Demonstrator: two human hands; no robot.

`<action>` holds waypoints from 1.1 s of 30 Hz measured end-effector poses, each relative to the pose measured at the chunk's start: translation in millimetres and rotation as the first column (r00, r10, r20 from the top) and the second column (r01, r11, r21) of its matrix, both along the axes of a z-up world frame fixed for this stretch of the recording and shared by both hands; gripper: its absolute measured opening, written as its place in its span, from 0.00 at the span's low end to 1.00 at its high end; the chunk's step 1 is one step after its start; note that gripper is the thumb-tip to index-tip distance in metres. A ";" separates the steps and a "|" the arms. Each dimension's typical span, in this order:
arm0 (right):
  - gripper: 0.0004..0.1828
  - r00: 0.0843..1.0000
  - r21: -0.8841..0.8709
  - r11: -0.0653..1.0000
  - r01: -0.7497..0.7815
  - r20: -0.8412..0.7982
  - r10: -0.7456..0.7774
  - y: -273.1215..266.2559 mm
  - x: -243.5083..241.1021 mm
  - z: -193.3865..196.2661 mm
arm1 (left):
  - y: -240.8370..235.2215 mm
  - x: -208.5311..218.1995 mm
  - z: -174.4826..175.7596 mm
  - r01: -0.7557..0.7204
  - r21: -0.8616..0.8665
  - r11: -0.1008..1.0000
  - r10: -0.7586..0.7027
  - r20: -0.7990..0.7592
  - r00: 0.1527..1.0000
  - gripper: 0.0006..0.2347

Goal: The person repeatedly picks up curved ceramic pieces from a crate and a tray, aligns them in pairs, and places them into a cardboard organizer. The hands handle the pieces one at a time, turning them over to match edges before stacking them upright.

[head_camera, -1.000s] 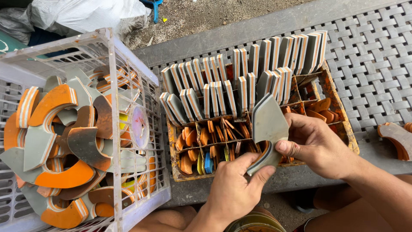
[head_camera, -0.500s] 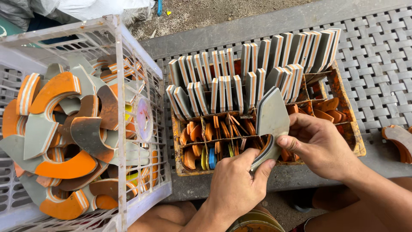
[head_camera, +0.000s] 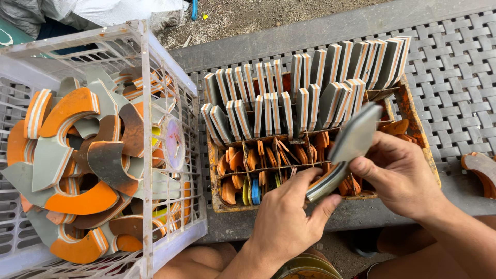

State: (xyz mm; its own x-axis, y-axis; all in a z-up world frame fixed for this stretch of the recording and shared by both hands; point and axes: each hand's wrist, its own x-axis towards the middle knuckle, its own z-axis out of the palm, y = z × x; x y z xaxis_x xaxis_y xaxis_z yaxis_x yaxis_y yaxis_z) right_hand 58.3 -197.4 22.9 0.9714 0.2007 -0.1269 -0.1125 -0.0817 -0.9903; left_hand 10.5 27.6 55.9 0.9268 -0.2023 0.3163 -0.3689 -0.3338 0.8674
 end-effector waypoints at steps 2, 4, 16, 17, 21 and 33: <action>0.16 0.999 0.032 0.999 0.000 0.043 -0.002 -2.9 -0.4 -0.1 | -0.8 -0.8 -1.3 -0.034 -0.006 0.999 0.033 -0.144 0.989 0.13; 0.18 0.997 0.082 0.997 -0.007 0.076 0.001 -4.7 -1.3 0.1 | -0.7 -2.3 -3.8 -0.034 0.033 0.999 0.042 -0.274 0.961 0.11; 0.17 0.945 0.343 0.881 -0.327 0.123 0.303 -25.2 12.1 -0.5 | 6.9 -18.9 2.2 0.224 -0.634 0.740 -0.571 -0.418 0.706 0.35; 0.19 0.933 0.388 0.848 -0.360 0.142 0.331 -25.8 12.7 -1.9 | 3.0 -20.4 1.5 0.146 -0.693 0.706 -0.620 -0.506 0.600 0.39; 0.19 0.948 0.424 0.869 -0.255 -0.065 0.310 -21.0 11.8 -11.7 | 1.2 -21.5 -8.8 0.061 -0.898 0.436 -0.786 -0.347 0.513 0.41; 0.30 0.897 0.009 0.897 -0.442 -0.007 0.442 13.6 2.8 27.5 | -21.2 -28.3 -21.6 -0.035 -0.721 0.692 -0.515 -0.527 0.676 0.30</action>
